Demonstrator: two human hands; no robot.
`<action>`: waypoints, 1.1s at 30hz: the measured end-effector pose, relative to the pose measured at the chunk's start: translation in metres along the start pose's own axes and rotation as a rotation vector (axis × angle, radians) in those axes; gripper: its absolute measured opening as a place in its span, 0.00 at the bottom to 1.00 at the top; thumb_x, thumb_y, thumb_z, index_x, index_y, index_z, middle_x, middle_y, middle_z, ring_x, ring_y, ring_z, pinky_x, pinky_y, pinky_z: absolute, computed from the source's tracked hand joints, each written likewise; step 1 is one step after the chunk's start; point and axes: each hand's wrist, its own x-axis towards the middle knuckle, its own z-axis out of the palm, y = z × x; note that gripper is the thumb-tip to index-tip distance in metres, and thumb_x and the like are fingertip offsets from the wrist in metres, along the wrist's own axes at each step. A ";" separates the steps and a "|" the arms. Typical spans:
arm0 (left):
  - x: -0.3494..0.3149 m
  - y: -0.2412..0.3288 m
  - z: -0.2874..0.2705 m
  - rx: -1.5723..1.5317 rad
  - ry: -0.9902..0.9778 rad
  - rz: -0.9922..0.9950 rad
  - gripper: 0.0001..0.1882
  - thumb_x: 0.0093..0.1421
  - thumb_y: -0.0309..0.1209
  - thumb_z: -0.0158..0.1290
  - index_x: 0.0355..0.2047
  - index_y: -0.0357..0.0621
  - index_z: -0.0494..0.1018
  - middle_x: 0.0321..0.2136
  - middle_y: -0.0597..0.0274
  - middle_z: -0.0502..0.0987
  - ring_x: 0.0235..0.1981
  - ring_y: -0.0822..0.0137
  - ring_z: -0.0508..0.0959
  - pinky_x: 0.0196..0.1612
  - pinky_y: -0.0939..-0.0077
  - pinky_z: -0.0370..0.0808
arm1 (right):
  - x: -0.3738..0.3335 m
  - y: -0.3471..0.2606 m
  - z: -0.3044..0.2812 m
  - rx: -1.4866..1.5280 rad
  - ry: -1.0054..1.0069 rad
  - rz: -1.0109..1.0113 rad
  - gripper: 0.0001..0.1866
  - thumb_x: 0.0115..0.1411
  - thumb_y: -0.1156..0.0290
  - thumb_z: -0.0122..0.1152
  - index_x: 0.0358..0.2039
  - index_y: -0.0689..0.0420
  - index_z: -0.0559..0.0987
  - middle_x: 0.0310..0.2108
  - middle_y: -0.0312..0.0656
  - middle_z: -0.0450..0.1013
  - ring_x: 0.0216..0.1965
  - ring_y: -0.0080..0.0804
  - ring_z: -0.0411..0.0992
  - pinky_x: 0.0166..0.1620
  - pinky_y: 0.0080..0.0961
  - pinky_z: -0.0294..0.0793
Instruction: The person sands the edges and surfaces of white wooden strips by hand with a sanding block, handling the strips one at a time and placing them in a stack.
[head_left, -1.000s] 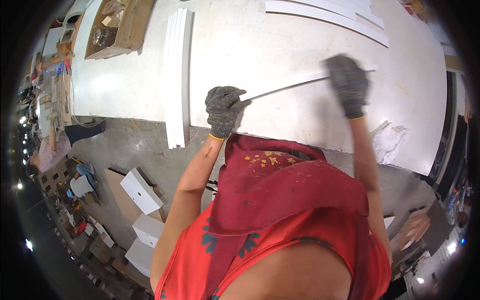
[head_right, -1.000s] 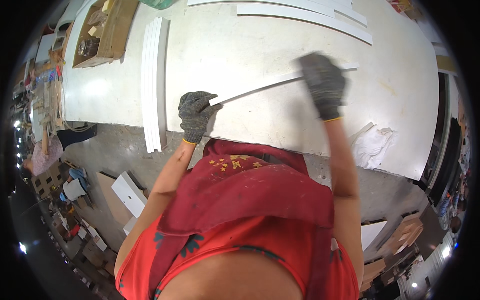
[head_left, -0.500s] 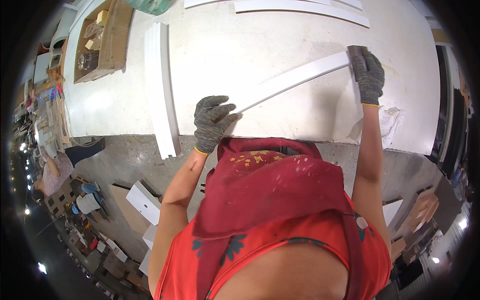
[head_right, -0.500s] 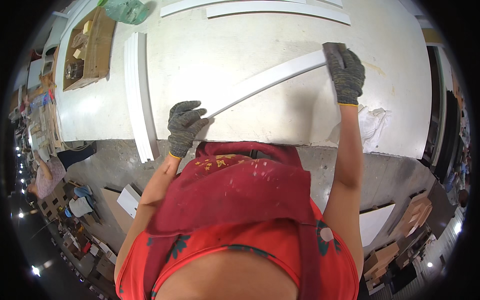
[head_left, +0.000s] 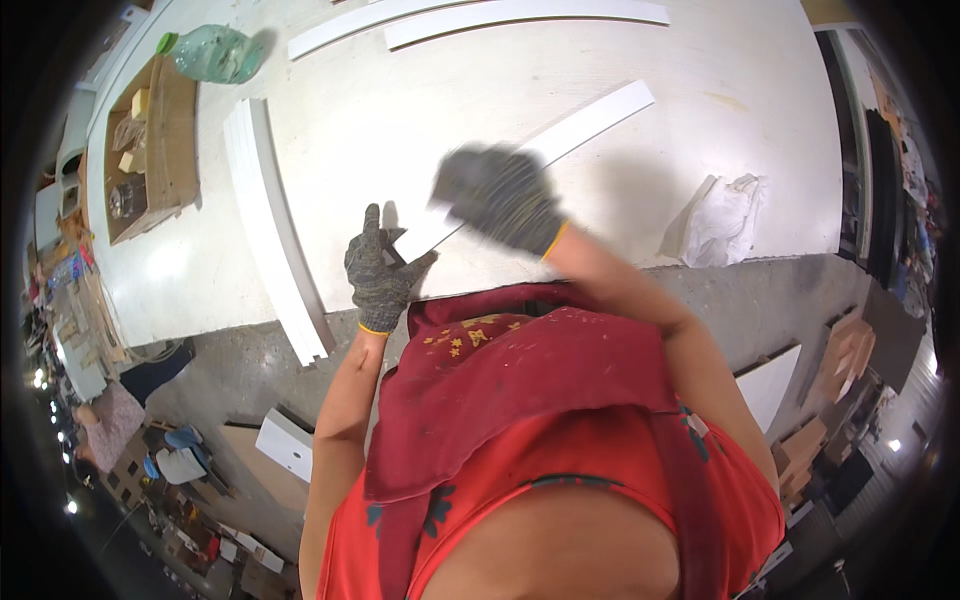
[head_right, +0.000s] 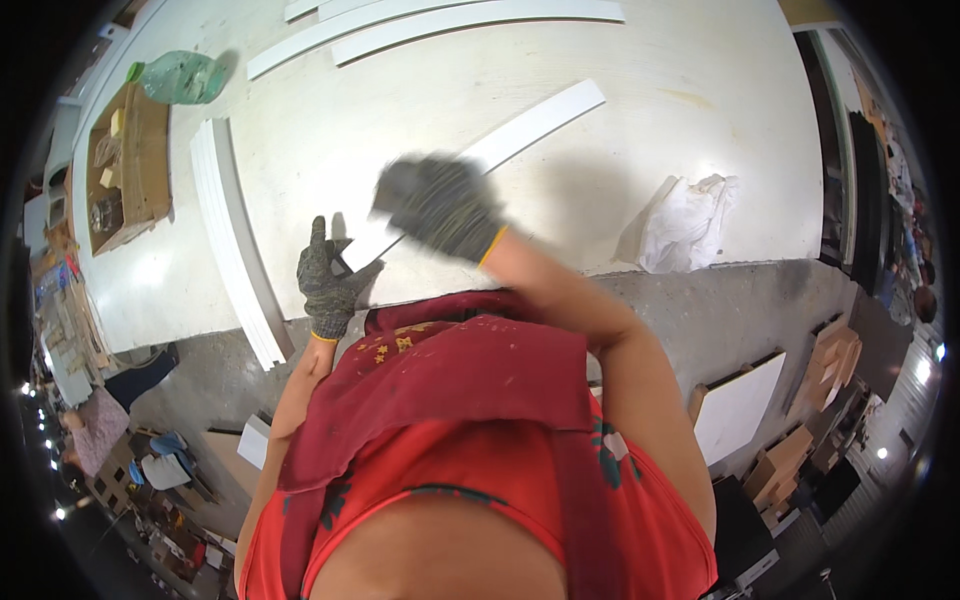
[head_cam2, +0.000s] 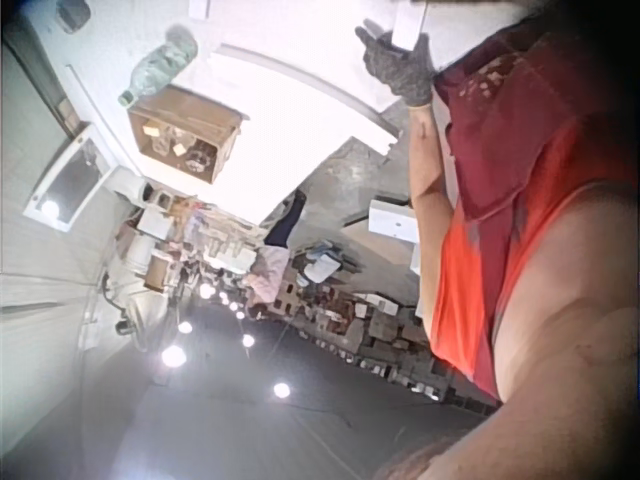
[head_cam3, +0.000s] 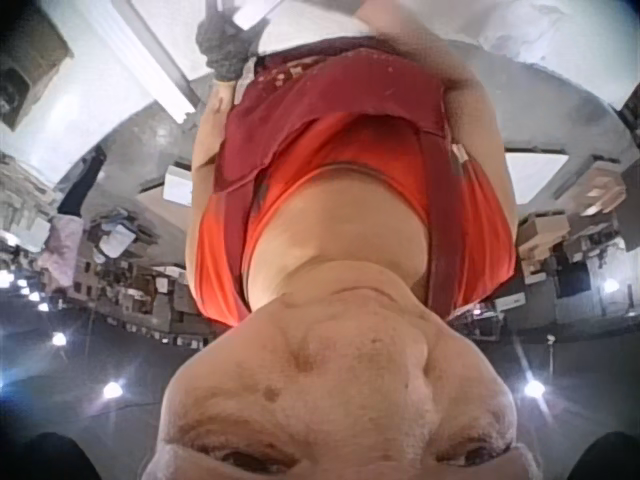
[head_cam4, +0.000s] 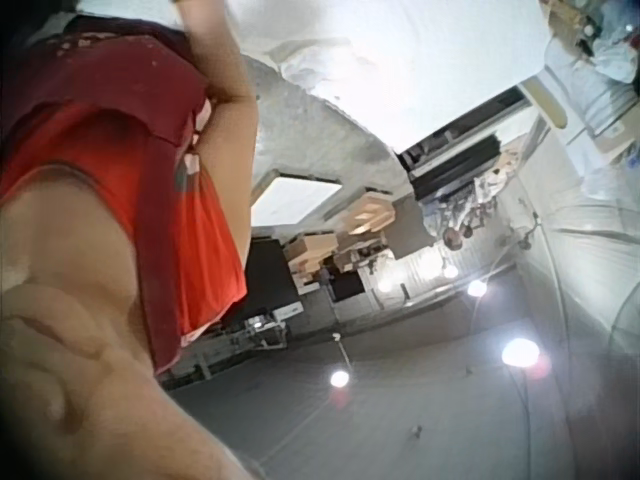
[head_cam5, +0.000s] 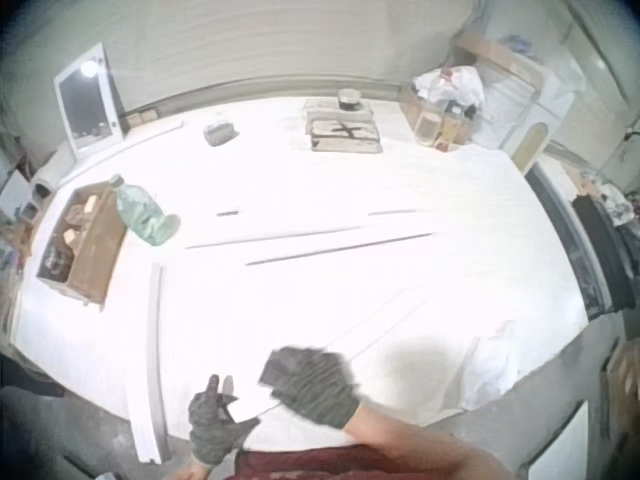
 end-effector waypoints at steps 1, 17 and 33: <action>-0.002 -0.001 -0.001 0.025 -0.001 0.006 0.59 0.33 0.40 0.78 0.66 0.37 0.63 0.32 0.62 0.83 0.33 0.63 0.80 0.41 0.67 0.76 | -0.005 0.040 -0.004 -0.147 0.043 0.068 0.07 0.56 0.62 0.62 0.35 0.44 0.81 0.36 0.30 0.76 0.35 0.31 0.77 0.36 0.32 0.78; 0.003 0.004 0.000 0.054 -0.070 -0.060 0.53 0.34 0.39 0.78 0.62 0.40 0.68 0.32 0.63 0.82 0.34 0.61 0.79 0.42 0.64 0.75 | -0.048 0.100 -0.021 -0.385 0.016 0.388 0.13 0.54 0.66 0.65 0.42 0.41 0.84 0.43 0.33 0.80 0.44 0.31 0.78 0.40 0.31 0.80; 0.051 -0.005 -0.032 -0.352 -0.556 -0.253 0.15 0.50 0.25 0.67 0.40 0.43 0.84 0.29 0.60 0.81 0.28 0.68 0.81 0.33 0.72 0.77 | -0.016 0.045 -0.010 -0.133 -0.246 0.456 0.09 0.57 0.61 0.63 0.39 0.42 0.82 0.40 0.34 0.79 0.41 0.35 0.78 0.40 0.36 0.80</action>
